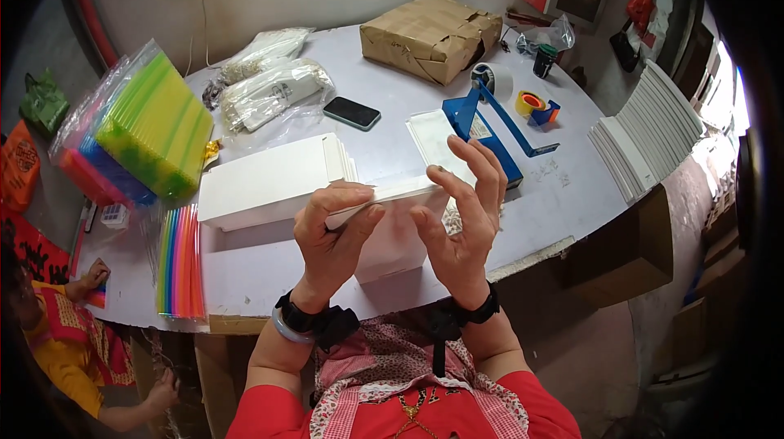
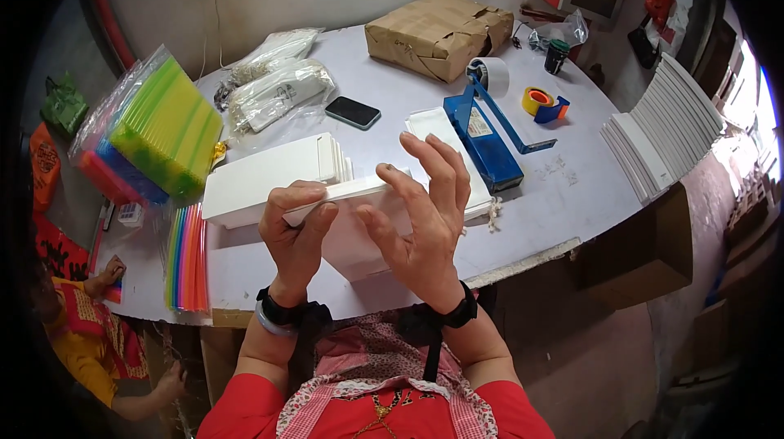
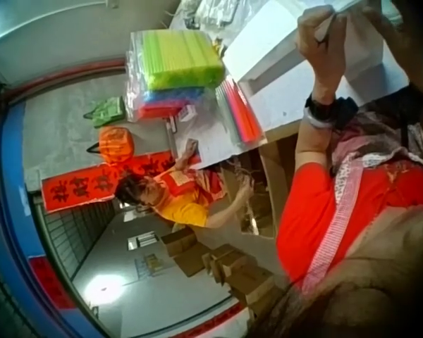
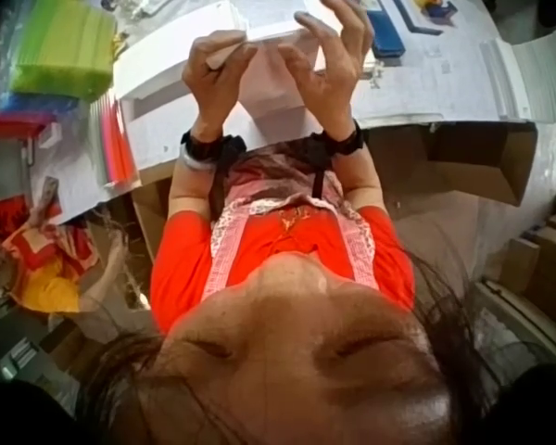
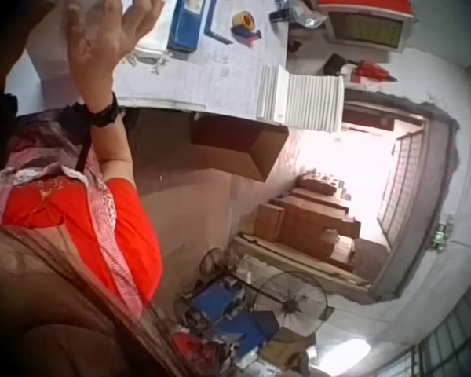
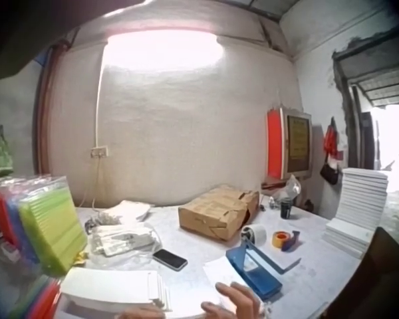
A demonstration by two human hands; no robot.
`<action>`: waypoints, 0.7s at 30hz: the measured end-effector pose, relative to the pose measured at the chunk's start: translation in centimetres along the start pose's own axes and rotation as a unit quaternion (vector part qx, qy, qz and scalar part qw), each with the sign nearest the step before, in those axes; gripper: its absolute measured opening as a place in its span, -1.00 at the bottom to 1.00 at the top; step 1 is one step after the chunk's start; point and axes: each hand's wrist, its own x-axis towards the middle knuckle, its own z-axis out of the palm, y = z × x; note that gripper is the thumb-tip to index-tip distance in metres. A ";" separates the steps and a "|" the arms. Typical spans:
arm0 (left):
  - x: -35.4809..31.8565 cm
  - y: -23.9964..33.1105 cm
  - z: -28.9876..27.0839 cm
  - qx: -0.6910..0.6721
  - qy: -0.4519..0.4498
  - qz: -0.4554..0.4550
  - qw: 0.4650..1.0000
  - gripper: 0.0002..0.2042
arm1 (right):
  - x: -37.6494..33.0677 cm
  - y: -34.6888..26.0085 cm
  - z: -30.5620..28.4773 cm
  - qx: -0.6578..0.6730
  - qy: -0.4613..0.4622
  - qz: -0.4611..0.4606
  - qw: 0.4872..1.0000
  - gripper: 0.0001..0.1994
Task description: The person folds a white paper box, inserts a bundle of colorful straws and a small white pouch into it, and then folds the top flap to close the box.
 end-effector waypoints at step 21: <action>0.2 1.0 0.7 0.048 0.023 -0.029 0.998 -0.83 | -0.2 2.2 0.9 0.067 -0.032 -0.045 0.996 -0.56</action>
